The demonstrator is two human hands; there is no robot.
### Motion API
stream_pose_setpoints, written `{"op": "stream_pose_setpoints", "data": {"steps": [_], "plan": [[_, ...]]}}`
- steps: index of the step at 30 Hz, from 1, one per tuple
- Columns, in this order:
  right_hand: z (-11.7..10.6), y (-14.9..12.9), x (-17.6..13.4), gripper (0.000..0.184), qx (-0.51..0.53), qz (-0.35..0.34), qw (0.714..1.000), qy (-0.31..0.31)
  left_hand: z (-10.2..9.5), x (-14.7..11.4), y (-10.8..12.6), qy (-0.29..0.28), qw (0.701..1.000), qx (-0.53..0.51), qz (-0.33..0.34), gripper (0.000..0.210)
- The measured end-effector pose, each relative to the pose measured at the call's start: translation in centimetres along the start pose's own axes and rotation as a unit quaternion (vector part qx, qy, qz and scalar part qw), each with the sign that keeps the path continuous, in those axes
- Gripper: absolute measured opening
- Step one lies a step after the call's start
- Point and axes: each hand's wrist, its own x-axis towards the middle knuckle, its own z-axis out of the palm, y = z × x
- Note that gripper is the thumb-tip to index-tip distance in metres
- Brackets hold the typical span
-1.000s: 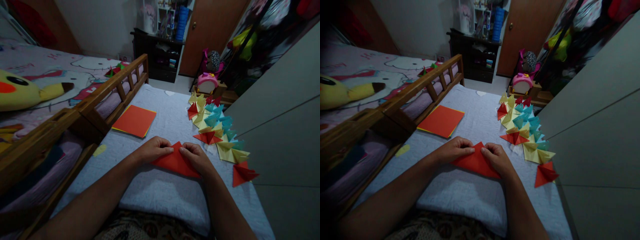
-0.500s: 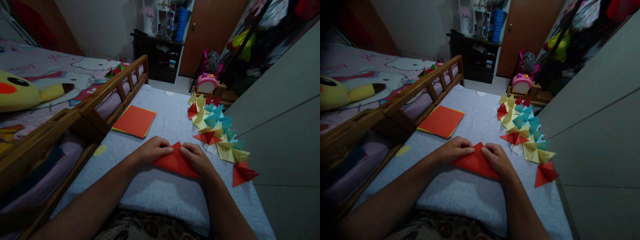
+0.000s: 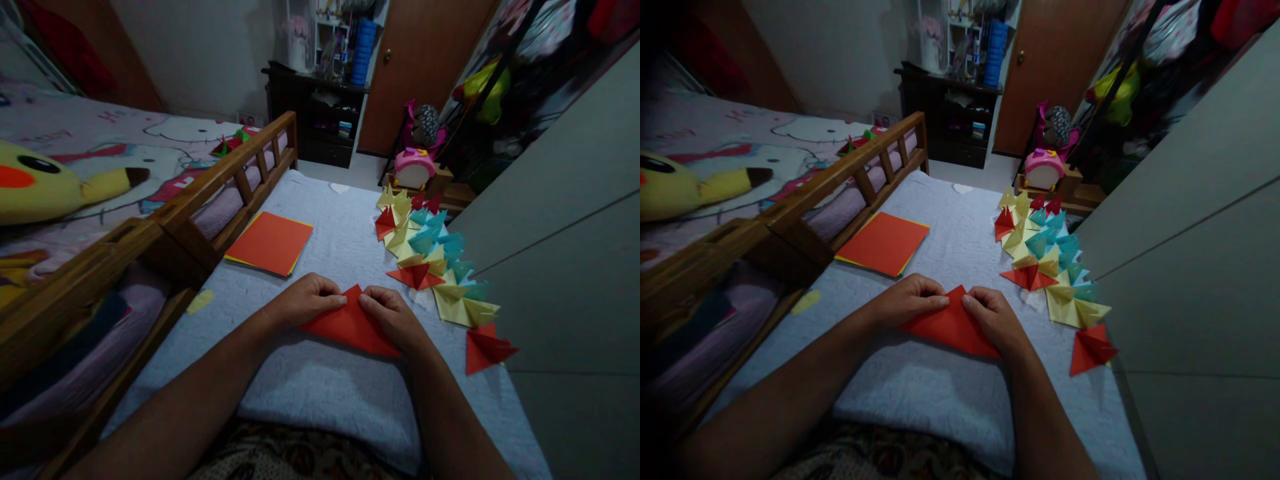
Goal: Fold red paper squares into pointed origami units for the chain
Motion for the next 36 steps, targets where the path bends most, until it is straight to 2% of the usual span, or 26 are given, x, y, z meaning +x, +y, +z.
{"op": "stream_pose_setpoints", "data": {"steps": [12, 16, 21, 23, 26, 28, 31, 36], "plan": [[-0.2, 0.1, 0.2, 0.039, -0.041, -0.028, 0.999, -0.002, -0.1, 0.1, -0.1, 0.006, 0.998, 0.054, 0.006, 0.039], [0.1, -0.3, 0.0, 0.038, -0.076, -0.03, 0.997, 0.006, -0.1, 0.2, -0.1, 0.042, 0.99, 0.135, 0.025, 0.035], [-0.2, -0.6, 0.0, 0.03, -0.108, -0.043, 0.993, 0.015, 0.0, 0.4, -0.1, 0.07, 0.982, 0.173, 0.034, 0.033], [-0.4, -0.6, 0.0, 0.023, -0.127, -0.068, 0.988, 0.049, -0.1, 0.6, -0.1, 0.094, 0.976, 0.197, 0.025, 0.033], [-0.3, -0.6, -0.1, 0.015, -0.192, -0.156, 0.956, 0.159, -0.3, 0.9, -0.3, 0.143, 0.96, 0.243, 0.005, 0.033], [0.2, -0.6, -0.3, 0.012, -0.252, -0.235, 0.919, 0.191, -0.4, 1.1, -0.3, 0.167, 0.947, 0.276, -0.012, 0.031], [1.5, -0.3, -0.4, 0.018, -0.341, -0.305, 0.878, 0.139, -0.3, 1.4, -0.4, 0.179, 0.928, 0.326, -0.034, 0.029], [2.8, 0.5, 0.0, 0.023, -0.456, -0.262, 0.849, 0.06, 0.0, 1.6, -0.4, 0.177, 0.893, 0.41, -0.058, 0.031]]}}
